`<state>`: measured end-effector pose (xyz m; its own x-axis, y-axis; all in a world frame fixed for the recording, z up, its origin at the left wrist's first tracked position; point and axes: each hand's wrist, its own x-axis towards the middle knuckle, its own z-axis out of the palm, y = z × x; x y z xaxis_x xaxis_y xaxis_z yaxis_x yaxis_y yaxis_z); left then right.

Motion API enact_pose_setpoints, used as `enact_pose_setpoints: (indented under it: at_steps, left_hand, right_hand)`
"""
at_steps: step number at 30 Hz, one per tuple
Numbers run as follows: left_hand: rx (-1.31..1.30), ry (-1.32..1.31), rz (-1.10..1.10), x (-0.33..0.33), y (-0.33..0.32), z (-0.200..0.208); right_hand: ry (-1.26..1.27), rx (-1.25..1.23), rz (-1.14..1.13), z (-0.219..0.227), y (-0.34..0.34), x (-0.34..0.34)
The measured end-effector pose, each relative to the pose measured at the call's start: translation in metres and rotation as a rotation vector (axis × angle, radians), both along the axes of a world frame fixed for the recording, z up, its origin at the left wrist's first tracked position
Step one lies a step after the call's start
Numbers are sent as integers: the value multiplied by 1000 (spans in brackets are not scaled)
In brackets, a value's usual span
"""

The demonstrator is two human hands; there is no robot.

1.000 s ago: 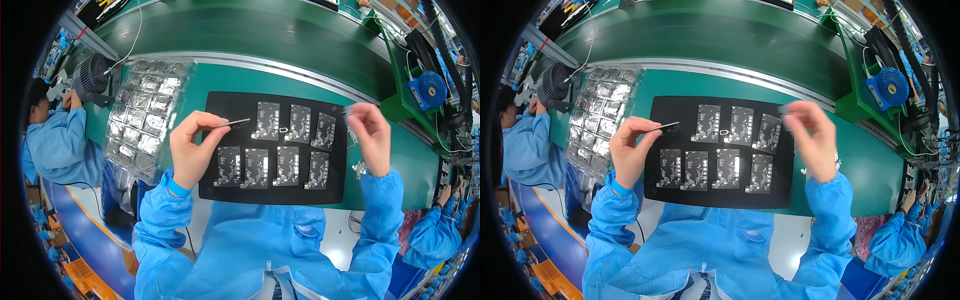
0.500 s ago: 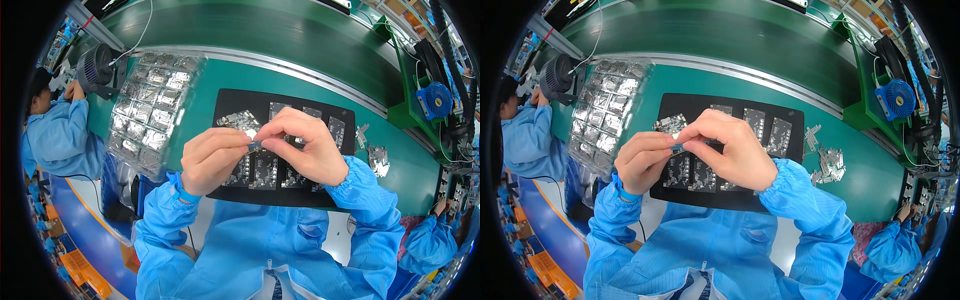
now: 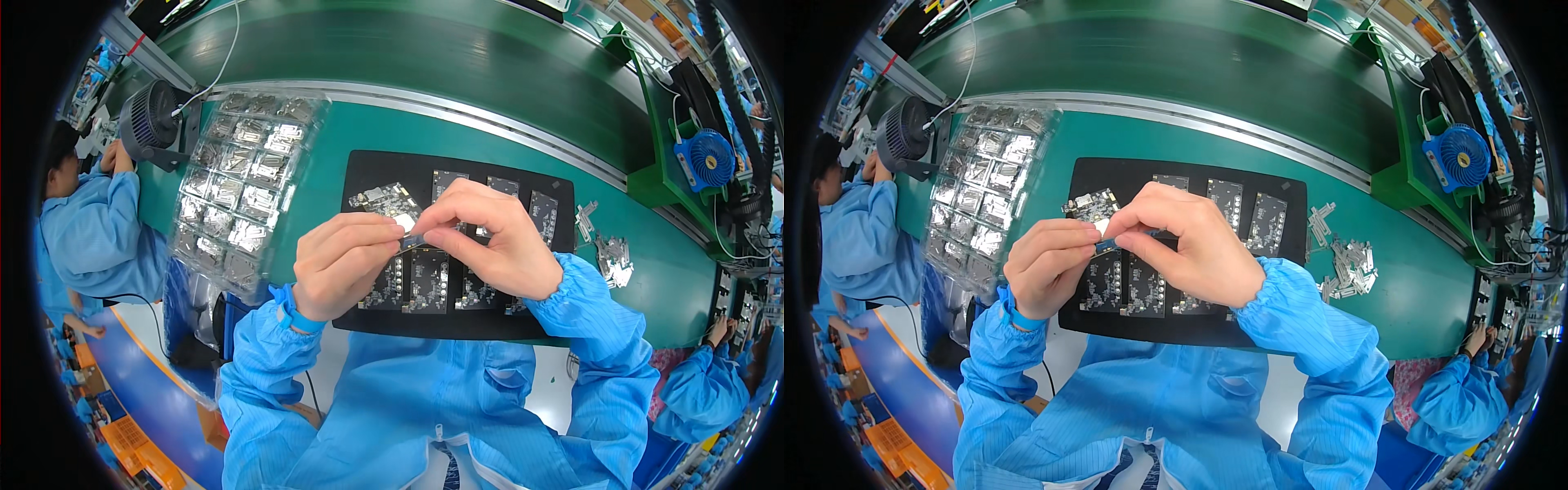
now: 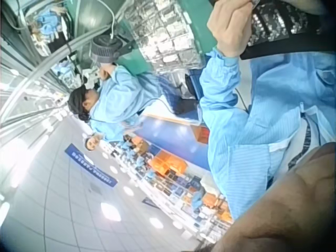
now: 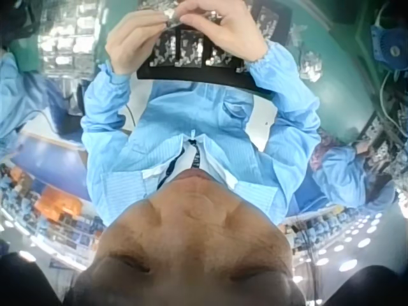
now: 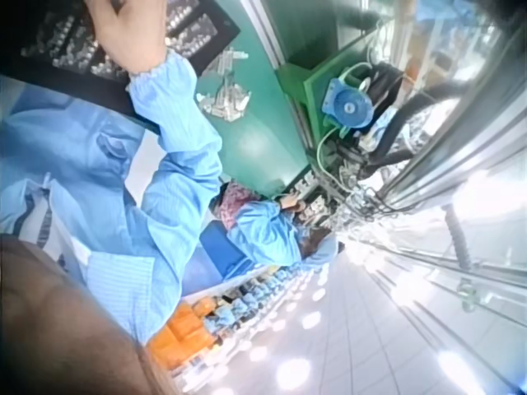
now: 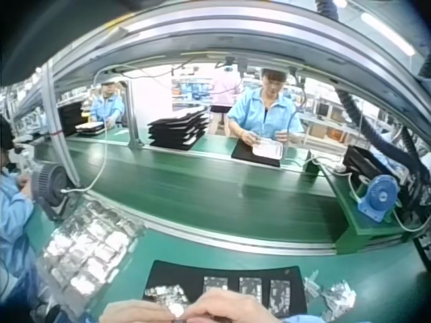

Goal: Manually assembling small metal components onto printed circuit boards on a factory production line.

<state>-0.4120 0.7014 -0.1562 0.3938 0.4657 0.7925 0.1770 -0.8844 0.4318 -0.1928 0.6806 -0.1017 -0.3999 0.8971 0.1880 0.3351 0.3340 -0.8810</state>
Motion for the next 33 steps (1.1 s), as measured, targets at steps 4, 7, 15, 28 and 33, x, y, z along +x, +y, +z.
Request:
enact_pose_setpoints:
  at_steps: [4, 7, 15, 28, 33]
  left_hand:
    - [-28, 10, 3, -1, -1, 0]
    - [-355, -18, 76, 1, -3, -1]
    - [-1103, -281, 4, -2, 51, -30]
    - [-624, 273, 329, 11, 58, -40]
    - [-319, 385, 237, 38, 39, -23]
  right_hand:
    - [-1, 12, 21, -4, 3, 0]
    - [-56, 93, 10, -6, 10, -1]
    - [-333, 326, -96, -56, 68, -12]
    - [-557, 412, -214, -52, 49, 33]
    - [-1024, 208, -798, -30, -4, 157]
